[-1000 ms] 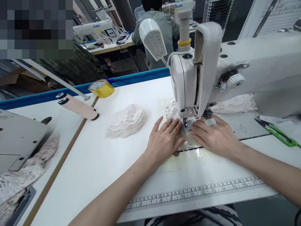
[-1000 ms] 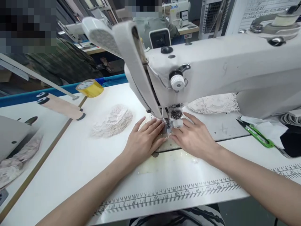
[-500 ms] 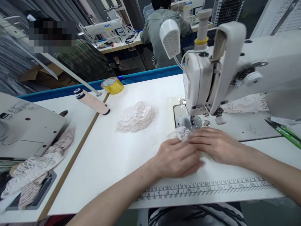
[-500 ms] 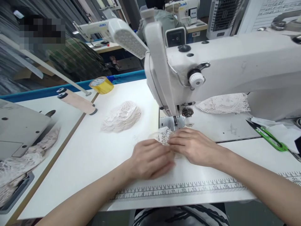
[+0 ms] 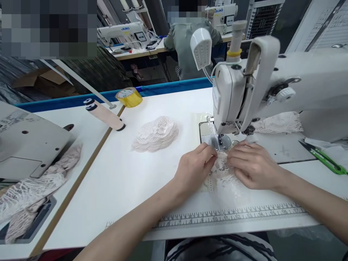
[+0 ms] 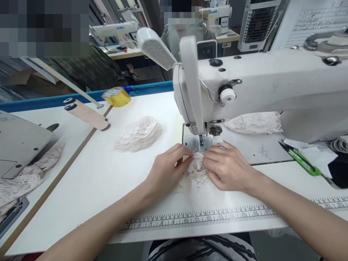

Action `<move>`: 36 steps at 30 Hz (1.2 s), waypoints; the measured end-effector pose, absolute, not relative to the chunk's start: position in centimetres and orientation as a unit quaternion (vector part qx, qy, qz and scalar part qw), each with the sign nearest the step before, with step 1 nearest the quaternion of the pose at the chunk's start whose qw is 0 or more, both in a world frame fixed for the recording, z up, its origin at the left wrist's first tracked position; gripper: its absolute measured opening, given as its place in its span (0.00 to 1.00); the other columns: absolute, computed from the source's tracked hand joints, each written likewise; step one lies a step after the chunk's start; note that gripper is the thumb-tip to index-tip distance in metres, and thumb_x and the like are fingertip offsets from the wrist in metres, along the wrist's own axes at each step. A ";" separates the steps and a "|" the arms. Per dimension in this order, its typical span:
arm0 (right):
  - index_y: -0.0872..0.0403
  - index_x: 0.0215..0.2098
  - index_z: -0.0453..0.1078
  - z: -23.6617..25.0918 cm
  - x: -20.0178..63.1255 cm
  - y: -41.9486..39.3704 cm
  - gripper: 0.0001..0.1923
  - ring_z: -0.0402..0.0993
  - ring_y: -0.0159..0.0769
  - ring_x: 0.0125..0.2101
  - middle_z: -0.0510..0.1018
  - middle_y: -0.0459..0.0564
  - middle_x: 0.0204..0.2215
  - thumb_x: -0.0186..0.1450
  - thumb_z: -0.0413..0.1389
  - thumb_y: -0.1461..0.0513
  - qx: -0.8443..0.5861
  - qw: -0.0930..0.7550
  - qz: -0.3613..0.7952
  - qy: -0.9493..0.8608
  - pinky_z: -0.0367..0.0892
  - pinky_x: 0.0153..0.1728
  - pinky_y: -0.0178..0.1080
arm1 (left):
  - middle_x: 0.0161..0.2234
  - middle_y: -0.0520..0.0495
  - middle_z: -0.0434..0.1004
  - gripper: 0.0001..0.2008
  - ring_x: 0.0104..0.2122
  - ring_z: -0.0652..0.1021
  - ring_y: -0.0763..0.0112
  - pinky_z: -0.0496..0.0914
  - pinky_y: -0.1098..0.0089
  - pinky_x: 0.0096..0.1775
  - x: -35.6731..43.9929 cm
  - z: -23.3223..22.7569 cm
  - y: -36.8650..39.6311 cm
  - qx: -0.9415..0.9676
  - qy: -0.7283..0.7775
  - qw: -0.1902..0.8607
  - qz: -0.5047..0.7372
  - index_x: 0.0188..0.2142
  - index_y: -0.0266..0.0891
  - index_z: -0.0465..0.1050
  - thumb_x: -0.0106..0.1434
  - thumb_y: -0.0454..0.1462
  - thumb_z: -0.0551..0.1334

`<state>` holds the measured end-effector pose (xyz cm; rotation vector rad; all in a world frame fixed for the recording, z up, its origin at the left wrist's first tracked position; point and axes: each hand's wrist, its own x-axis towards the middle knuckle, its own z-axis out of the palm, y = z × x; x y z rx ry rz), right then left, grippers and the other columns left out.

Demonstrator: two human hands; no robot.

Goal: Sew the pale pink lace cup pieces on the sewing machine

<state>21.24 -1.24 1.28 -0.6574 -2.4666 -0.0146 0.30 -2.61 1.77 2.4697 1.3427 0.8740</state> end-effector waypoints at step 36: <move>0.54 0.46 0.59 0.9 21.2 -1.9 0.08 0.64 0.26 0.17 0.71 0.39 0.21 0.68 0.48 0.65 -0.286 0.304 0.148 -0.897 0.58 0.19 0.31 | 0.29 0.53 0.74 0.05 0.28 0.72 0.75 0.62 0.71 0.30 0.5 1.1 -2.6 0.864 0.340 0.003 0.371 0.34 0.39 0.63 0.61 0.28 0.57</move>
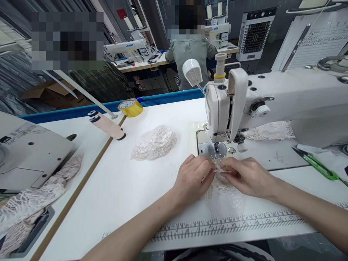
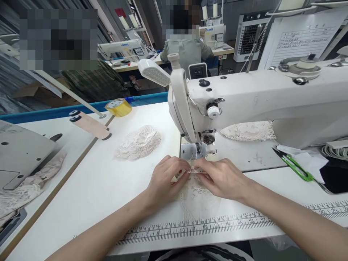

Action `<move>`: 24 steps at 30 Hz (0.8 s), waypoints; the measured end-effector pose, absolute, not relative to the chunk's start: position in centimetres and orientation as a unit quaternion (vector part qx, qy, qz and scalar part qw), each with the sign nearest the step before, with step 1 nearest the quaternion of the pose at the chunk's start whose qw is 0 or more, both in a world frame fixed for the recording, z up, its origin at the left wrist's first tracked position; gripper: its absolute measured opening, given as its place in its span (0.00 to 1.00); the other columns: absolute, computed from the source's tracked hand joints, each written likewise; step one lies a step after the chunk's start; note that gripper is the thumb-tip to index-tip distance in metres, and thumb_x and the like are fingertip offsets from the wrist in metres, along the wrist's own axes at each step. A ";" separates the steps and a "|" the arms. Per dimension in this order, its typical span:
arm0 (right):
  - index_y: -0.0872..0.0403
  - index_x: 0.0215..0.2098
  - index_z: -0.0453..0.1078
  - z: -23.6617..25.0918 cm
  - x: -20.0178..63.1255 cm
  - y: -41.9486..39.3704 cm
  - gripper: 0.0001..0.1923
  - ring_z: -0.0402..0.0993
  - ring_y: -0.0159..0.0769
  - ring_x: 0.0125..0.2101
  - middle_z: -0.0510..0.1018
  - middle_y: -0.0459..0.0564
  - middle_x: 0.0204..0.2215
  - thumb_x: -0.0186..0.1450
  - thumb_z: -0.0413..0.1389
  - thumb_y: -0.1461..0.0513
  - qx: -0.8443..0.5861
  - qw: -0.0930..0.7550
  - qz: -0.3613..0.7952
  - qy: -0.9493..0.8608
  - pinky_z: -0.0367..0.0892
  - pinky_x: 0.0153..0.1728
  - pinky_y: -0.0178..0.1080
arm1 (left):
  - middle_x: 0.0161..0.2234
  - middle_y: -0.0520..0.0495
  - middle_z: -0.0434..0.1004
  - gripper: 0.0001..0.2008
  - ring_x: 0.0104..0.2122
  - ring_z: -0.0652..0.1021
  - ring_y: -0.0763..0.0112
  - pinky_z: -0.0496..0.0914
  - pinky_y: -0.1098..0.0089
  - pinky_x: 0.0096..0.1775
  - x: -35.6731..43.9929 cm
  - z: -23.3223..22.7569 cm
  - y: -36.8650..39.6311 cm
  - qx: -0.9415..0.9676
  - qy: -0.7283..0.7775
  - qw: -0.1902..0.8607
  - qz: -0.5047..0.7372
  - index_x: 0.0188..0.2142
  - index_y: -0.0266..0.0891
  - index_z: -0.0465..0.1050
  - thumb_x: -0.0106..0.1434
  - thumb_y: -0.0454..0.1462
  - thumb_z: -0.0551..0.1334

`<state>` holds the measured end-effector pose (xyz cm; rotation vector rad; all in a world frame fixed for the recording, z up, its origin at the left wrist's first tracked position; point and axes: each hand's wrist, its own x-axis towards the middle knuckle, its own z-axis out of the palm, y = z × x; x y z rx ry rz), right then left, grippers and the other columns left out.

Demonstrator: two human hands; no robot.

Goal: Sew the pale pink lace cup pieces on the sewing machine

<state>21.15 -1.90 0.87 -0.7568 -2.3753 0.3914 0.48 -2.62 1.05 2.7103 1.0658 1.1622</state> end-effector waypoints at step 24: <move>0.53 0.46 0.57 0.6 21.3 -1.9 0.10 0.61 0.26 0.16 0.68 0.38 0.21 0.67 0.47 0.67 -0.269 0.300 0.143 -0.904 0.58 0.18 0.30 | 0.28 0.52 0.74 0.05 0.26 0.72 0.75 0.61 0.70 0.29 0.6 1.2 -2.7 0.866 0.343 0.001 0.363 0.33 0.39 0.64 0.62 0.29 0.55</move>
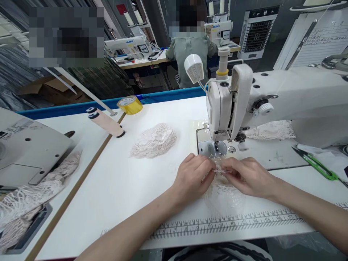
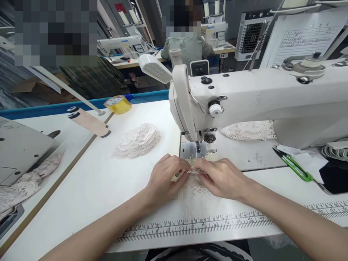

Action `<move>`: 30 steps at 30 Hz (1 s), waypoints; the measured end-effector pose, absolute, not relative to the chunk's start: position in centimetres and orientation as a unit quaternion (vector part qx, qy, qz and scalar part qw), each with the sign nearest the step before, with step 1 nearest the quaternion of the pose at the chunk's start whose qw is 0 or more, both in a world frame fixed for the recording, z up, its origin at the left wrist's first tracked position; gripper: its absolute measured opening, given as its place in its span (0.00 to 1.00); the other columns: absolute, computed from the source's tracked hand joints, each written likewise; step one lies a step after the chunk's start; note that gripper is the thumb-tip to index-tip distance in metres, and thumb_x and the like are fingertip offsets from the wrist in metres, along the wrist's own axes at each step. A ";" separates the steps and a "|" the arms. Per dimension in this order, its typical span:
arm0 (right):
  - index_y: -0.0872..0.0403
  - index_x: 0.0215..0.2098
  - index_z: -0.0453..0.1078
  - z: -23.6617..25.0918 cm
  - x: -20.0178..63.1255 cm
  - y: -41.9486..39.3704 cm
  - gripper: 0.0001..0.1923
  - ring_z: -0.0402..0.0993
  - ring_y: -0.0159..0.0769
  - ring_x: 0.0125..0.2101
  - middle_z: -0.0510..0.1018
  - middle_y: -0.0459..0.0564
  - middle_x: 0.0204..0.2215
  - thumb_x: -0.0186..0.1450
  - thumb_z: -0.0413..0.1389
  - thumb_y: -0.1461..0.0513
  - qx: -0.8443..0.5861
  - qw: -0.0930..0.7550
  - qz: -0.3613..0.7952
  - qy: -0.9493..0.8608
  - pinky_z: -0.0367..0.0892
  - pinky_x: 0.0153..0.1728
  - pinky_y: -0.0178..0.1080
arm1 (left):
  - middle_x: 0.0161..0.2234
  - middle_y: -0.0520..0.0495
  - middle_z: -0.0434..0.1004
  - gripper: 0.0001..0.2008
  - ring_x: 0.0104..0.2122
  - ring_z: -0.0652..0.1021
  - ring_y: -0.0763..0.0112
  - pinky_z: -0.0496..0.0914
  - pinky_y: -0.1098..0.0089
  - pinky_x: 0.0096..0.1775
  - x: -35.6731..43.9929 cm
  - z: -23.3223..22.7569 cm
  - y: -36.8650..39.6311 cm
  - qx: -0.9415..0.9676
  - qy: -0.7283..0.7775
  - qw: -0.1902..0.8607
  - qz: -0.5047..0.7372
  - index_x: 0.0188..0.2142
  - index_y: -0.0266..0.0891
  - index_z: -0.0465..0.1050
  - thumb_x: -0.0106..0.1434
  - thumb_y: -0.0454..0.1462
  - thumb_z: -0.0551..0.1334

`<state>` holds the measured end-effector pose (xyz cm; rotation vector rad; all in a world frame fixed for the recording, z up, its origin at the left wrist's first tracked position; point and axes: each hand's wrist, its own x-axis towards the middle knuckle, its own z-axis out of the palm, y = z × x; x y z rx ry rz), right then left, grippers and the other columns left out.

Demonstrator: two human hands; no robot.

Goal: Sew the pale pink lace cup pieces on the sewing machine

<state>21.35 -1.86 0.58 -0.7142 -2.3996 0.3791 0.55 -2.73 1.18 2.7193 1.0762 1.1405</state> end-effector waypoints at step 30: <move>0.59 0.36 0.71 2.1 21.9 -2.2 0.06 0.71 0.29 0.23 0.78 0.46 0.23 0.61 0.58 0.73 -0.139 0.391 -0.139 -0.899 0.66 0.20 0.33 | 0.25 0.55 0.73 0.13 0.23 0.71 0.77 0.57 0.71 0.28 0.8 1.5 -3.1 0.864 0.327 -0.016 0.383 0.47 0.40 0.67 0.64 0.28 0.58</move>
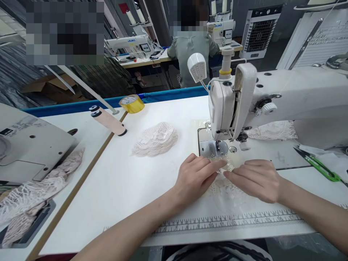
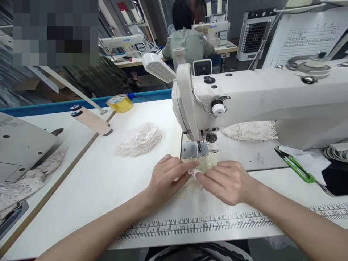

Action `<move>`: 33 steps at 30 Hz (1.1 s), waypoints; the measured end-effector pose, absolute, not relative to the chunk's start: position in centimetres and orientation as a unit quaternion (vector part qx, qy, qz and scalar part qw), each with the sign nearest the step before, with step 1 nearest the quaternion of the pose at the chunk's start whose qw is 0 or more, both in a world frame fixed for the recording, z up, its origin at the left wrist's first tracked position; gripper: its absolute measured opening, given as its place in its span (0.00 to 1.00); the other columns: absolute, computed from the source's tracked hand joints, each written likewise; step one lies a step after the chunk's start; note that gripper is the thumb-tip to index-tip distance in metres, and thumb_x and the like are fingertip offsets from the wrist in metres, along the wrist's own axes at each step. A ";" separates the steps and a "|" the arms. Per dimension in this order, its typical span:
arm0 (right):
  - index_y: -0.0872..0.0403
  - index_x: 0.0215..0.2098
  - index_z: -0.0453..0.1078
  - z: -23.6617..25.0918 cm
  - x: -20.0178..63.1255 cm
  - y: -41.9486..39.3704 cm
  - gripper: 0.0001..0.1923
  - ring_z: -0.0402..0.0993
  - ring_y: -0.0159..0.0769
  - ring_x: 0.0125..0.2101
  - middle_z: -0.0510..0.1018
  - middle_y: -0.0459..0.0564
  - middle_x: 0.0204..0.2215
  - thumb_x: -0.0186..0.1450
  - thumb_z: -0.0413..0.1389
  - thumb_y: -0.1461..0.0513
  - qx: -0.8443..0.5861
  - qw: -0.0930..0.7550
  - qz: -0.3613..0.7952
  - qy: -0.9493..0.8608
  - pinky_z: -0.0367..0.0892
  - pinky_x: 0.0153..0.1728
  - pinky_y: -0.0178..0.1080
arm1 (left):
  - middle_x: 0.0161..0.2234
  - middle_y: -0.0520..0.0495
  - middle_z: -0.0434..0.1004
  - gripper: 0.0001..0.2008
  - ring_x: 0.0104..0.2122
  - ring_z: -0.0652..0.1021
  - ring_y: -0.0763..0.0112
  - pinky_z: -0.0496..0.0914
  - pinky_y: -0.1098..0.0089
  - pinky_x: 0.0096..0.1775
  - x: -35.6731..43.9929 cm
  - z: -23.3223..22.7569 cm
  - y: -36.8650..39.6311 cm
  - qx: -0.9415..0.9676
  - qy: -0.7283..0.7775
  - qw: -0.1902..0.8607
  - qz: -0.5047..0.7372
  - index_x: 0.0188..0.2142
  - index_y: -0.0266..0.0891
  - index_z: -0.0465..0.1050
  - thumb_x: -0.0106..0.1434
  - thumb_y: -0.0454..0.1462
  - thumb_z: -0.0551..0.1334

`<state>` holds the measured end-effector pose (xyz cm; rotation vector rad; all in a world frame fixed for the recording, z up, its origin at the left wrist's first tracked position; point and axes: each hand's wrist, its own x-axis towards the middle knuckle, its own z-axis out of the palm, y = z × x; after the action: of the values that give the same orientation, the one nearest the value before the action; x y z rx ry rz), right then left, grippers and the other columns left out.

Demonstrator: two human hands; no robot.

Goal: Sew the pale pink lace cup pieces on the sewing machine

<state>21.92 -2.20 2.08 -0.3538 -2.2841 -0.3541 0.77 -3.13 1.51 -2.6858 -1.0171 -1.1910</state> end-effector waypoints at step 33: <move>0.51 0.38 0.74 1.1 21.0 0.6 0.14 0.66 0.29 0.21 0.78 0.46 0.27 0.69 0.46 0.62 -0.446 0.123 -0.005 -0.887 0.45 0.20 0.34 | 0.41 0.51 0.78 0.06 0.41 0.74 0.67 0.62 0.65 0.38 1.6 0.4 -2.8 -0.890 -0.360 0.102 -0.261 0.41 0.39 0.73 0.65 0.33 0.59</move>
<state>21.02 0.58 1.13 -1.3005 -2.5866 -0.0159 1.60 -2.81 0.40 -2.6275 -1.0641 -0.7697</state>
